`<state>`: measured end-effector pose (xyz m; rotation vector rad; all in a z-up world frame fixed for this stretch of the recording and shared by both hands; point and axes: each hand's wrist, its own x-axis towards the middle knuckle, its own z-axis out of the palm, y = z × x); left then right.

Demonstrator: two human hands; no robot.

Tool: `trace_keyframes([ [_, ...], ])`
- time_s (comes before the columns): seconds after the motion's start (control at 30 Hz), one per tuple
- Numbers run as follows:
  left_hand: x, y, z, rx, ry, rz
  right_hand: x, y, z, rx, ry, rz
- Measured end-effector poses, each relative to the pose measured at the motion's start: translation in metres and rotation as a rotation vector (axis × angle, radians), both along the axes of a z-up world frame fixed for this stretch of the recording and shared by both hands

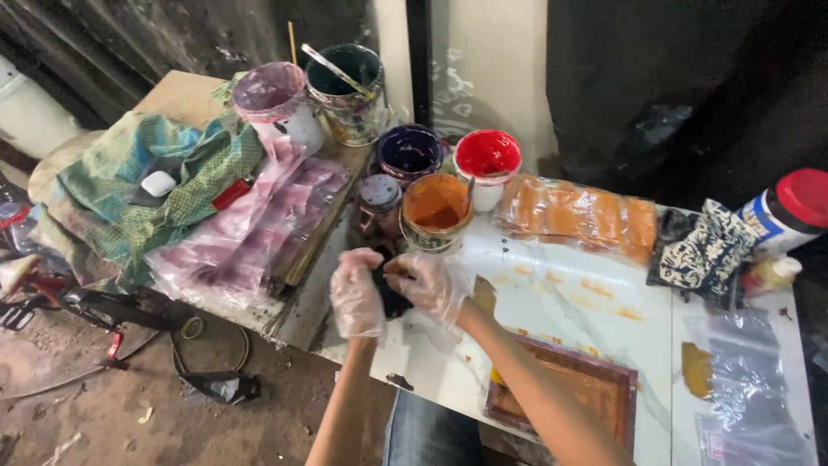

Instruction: Preparing a small screen for printing by applying a yellow substance and then cleaning the frame with a cloth.

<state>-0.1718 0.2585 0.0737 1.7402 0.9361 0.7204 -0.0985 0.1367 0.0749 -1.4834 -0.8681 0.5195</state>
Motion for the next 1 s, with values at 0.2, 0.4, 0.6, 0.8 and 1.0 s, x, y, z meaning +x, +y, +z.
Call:
trace_keyframes([
  [0.2,-0.03,0.022,0.018,-0.106,-0.007,0.023,0.0,0.029,-0.054,-0.341,-0.555,0.043],
  [0.4,-0.057,0.023,0.016,-0.071,0.074,-0.274,0.017,0.039,-0.138,-0.683,-0.839,0.112],
  [0.6,-0.053,0.0,0.019,0.126,0.305,-0.451,0.014,0.038,-0.13,-0.222,-0.525,-0.213],
  [0.8,-0.02,-0.055,-0.02,-0.045,0.145,-0.428,0.004,0.005,-0.056,-0.228,0.144,-0.706],
  [1.0,0.028,-0.105,-0.013,0.261,-0.029,-0.505,0.019,-0.07,-0.022,-0.136,-0.207,-0.836],
])
